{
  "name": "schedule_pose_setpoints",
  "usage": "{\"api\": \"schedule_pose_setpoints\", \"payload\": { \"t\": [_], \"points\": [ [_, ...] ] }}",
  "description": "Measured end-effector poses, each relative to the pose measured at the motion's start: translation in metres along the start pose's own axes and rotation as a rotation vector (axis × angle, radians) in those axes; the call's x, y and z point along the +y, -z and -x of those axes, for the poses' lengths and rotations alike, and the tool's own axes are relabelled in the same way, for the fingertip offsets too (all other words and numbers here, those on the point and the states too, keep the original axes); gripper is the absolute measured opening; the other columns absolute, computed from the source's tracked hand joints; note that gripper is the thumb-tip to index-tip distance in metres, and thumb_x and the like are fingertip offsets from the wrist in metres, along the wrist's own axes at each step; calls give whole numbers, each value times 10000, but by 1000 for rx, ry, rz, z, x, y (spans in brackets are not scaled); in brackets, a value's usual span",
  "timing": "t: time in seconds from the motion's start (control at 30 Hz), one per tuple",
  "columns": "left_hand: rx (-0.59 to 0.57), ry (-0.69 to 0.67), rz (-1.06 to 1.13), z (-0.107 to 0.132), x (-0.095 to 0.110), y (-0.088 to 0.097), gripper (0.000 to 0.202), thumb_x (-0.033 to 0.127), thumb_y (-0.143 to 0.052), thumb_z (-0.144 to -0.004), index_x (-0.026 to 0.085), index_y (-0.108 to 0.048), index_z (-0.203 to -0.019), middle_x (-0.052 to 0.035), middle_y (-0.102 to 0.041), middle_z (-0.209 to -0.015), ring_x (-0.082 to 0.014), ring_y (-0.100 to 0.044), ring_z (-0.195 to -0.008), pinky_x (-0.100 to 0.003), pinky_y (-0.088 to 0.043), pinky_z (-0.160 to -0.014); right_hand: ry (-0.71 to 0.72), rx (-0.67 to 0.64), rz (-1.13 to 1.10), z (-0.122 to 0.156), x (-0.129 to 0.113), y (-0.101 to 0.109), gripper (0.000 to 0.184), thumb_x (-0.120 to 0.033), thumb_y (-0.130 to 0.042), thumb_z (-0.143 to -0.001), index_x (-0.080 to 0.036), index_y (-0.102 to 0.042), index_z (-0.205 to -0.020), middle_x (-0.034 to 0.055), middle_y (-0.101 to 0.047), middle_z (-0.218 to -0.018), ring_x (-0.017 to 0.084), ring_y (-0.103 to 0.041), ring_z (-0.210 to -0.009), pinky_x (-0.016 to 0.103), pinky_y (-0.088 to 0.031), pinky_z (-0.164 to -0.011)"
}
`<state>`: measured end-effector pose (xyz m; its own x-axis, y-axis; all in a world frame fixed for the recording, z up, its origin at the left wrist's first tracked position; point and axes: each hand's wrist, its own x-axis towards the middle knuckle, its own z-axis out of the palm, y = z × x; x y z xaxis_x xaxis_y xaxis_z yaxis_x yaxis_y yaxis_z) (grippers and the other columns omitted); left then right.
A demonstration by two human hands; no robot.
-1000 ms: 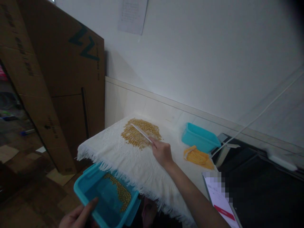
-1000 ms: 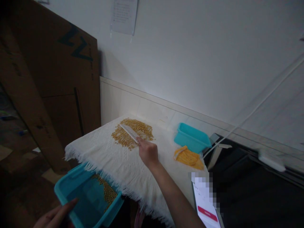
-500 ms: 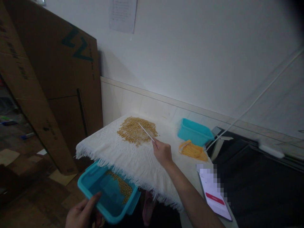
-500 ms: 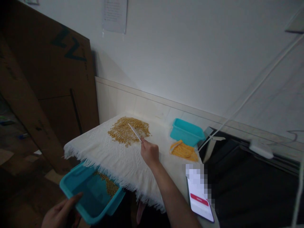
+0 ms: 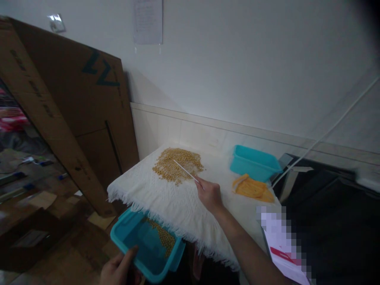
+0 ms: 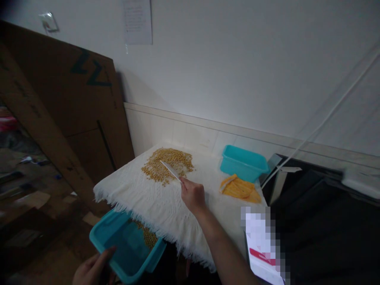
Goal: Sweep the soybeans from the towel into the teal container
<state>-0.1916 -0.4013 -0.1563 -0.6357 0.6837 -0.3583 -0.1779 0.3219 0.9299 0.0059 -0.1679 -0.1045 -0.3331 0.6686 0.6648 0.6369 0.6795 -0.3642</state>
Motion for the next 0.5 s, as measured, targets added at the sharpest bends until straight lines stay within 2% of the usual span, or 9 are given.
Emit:
{"api": "schedule_pose_setpoints", "payload": {
  "t": [0.17, 0.27, 0.4, 0.5],
  "points": [
    [27, 7, -3, 7, 11, -9, 501, 611, -584, -647, 205, -510, -363, -9, -496, -264, -117, -385, -272, -231, -272, -341, -1, 59, -33, -1, 0, 2, 283, -226, -482, -896, -155, -707, -1051, 80, -743, -946, 153, -715, -756, 189, -505, -701],
    [60, -32, -28, 4, 10, -12, 488, 570, -579, -683, 198, -520, -372, -6, -504, -267, -121, -412, -280, -228, -302, -361, 12, 126, -17, -2, 0, 9, 295, -239, -462, -913, -143, -711, -1039, 97, -744, -929, 169, -715, -710, 210, -512, -661],
    [35, -32, 29, 4, 7, -15, 424, 492, -604, -678, 194, -535, -385, -13, -533, -292, -136, -447, -282, -234, -310, -346, -2, 201, -16, 1, -1, 16, 320, -290, -449, -932, -138, -712, -1033, 118, -745, -895, 192, -706, -637, 244, -509, -608],
    [21, -21, 101, 10, 13, -18, 420, 472, -597, -680, 190, -522, -377, -16, -517, -274, -130, -439, -261, -223, -292, -329, -11, 210, -39, 4, -1, 17, 354, -333, -429, -944, -137, -717, -1003, 129, -746, -872, 205, -708, -662, 252, -503, -613]
  ]
}}
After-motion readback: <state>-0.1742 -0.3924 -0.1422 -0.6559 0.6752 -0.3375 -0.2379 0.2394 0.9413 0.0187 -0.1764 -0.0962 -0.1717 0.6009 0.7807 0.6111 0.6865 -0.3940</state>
